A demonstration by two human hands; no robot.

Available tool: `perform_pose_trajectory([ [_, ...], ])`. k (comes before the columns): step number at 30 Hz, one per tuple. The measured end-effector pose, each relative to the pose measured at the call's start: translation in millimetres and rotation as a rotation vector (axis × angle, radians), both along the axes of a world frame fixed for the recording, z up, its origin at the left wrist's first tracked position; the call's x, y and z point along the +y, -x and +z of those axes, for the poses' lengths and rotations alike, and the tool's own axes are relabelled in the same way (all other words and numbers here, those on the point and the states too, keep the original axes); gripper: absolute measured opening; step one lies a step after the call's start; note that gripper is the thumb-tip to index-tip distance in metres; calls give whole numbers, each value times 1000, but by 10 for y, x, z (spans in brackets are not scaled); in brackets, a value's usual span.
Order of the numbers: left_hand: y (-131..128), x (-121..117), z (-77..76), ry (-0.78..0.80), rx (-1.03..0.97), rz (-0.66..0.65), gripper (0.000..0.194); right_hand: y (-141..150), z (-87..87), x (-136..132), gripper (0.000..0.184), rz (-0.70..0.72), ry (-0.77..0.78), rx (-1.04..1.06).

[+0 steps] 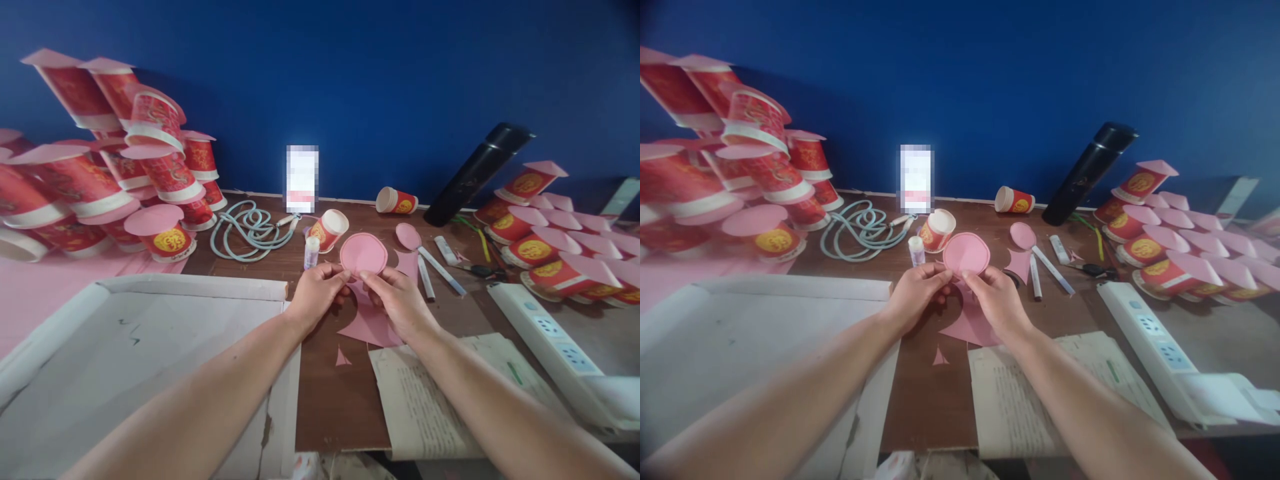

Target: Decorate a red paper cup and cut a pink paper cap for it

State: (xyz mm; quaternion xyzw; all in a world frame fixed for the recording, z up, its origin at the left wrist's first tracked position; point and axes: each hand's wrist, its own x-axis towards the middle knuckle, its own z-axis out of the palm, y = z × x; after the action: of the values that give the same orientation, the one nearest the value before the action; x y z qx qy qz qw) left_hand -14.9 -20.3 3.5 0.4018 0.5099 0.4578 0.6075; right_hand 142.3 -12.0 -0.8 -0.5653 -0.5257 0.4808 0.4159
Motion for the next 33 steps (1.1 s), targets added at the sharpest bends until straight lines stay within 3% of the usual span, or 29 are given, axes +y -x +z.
perform_pose_trajectory([
  [13, -2, -15, 17, 22, -19, -4, 16, 20, 30, -21, 34, 11, -36, -36],
  [21, 7, -12, 7, -11, -7, -42, 32, 22, 0, -29, 38, -2, -40, -41],
  [26, 6, -5, 22, 9, 18, -11, 22, 38, 52, -49, 36, 2, -14, -69],
  [33, 28, 14, -7, 11, -79, -51, 25, 62, 115, -56, 36, 65, 87, 120],
])
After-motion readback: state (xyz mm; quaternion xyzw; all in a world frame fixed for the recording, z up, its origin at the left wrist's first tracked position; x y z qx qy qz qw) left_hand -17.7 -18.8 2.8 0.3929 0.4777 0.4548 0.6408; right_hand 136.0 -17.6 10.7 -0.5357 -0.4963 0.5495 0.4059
